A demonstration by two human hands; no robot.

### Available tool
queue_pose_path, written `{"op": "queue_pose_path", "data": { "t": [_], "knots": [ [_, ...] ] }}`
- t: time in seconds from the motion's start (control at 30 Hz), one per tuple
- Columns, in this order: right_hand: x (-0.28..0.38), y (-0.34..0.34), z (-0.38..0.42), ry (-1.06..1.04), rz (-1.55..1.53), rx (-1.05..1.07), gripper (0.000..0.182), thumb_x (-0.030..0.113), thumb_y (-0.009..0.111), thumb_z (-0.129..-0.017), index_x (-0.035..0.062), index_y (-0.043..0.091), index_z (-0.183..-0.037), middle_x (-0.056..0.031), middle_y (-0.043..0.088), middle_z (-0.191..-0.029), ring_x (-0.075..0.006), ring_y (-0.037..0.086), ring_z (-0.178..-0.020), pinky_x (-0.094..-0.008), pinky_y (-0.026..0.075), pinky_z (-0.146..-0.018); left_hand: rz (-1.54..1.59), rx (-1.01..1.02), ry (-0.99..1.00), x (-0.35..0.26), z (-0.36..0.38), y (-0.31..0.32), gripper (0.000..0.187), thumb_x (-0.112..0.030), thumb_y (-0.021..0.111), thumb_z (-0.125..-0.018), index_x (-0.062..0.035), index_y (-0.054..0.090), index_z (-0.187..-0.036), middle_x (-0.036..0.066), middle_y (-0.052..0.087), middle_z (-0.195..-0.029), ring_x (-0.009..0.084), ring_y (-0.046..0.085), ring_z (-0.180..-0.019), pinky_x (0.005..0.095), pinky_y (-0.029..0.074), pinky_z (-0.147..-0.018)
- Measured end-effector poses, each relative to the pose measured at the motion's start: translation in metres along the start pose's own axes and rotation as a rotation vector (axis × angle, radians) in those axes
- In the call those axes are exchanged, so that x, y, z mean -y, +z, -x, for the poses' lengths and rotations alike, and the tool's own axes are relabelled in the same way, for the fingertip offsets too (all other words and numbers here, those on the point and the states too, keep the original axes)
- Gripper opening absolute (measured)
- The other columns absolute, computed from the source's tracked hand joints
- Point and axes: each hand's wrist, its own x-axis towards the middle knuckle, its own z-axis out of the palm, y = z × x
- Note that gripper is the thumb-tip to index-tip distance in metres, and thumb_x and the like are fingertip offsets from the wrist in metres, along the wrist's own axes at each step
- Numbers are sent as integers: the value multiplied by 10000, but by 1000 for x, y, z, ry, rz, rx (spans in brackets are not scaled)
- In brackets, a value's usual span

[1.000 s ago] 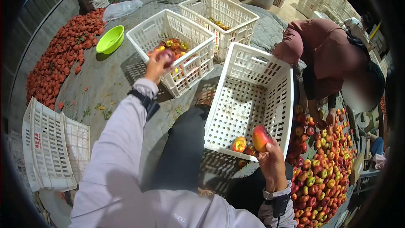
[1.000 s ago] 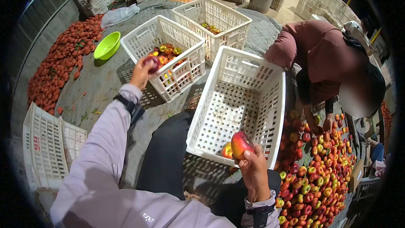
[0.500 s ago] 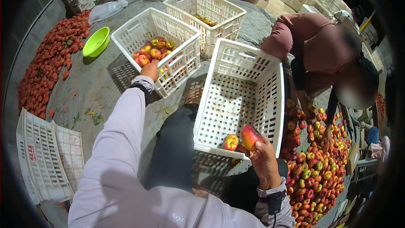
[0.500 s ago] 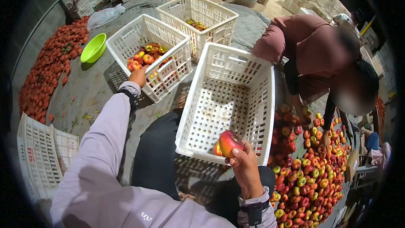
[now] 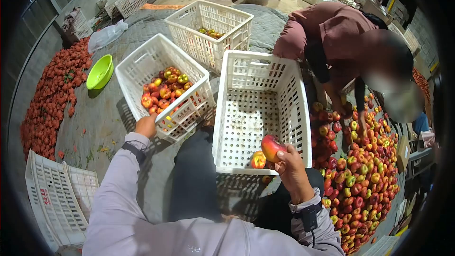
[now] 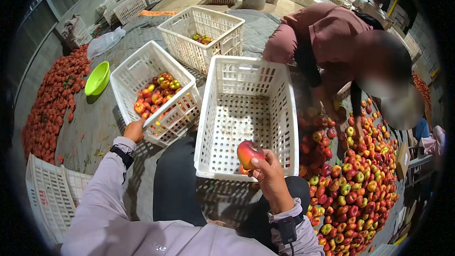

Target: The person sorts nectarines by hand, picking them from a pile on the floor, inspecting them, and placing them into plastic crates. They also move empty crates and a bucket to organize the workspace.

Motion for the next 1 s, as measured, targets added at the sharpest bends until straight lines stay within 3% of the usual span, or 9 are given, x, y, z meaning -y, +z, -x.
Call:
{"op": "queue_pose_path", "data": {
  "t": [0.1,0.17,0.23,0.3,0.37,0.5,0.73,0.8,1.0],
  "knots": [
    [-2,1,-3,-25,37,-38,421,214,694,-777,17,465,-1071,-92,564,-985,-128,587,-820,-241,480,-657,186,-234,-66,-47,-2,-33,291,-37,609,-740,-34,560,-1027,213,635,-808,354,637,-804,450,496,-720],
    [0,7,-5,-74,230,-72,459,214,728,-757,10,465,-1074,-82,573,-957,-111,576,-813,-238,481,-669,768,-103,205,-112,15,-85,421,-128,662,-783,-14,496,-1152,194,632,-947,278,640,-880,393,520,-775],
    [-6,22,-8,-169,226,-79,491,193,760,-736,12,467,-1086,-77,580,-955,-105,573,-837,-237,481,-704,1617,546,228,-175,50,-132,532,-187,617,-883,-40,332,-1307,146,525,-1199,222,603,-960,369,535,-799],
    [-12,34,-10,-490,417,-29,531,173,777,-726,27,468,-1132,-79,584,-988,-136,577,-890,-267,479,-754,1664,929,79,-212,67,-132,611,-195,607,-895,-77,236,-1366,135,473,-1264,241,587,-1012,407,530,-838],
    [-6,43,-2,-564,635,105,605,186,787,-715,45,474,-1214,-88,576,-1064,-174,577,-967,-295,468,-820,1833,986,152,-243,88,-139,623,-190,616,-888,-78,244,-1375,121,466,-1275,230,582,-1027,386,522,-856],
    [13,19,20,-604,707,58,554,138,750,-747,26,498,-1228,-112,539,-1141,-198,561,-1024,-308,453,-867,1785,931,33,-246,81,-123,544,-219,617,-882,-79,357,-1339,102,522,-1210,188,593,-1010,338,532,-834],
    [32,-108,93,-603,551,-560,162,23,597,-842,15,581,-1003,-19,584,-917,-91,563,-828,-224,471,-726,1750,656,-87,-212,67,-118,459,-240,597,-890,-68,429,-1281,91,549,-1179,175,579,-1026,353,539,-813],
    [15,-166,108,-542,413,-684,115,62,597,-870,15,571,-971,2,561,-813,-52,515,-696,-179,413,-559,1760,636,-115,-203,57,-118,428,-214,595,-894,-61,434,-1259,84,543,-1178,172,566,-1046,361,535,-820],
    [-59,-274,154,-272,589,-869,89,82,624,-858,34,584,-921,22,550,-755,-31,505,-632,-177,398,-534,1775,559,-86,-198,33,-113,446,-168,610,-885,-78,412,-1274,83,527,-1195,184,567,-1055,374,520,-874]
  ]
}}
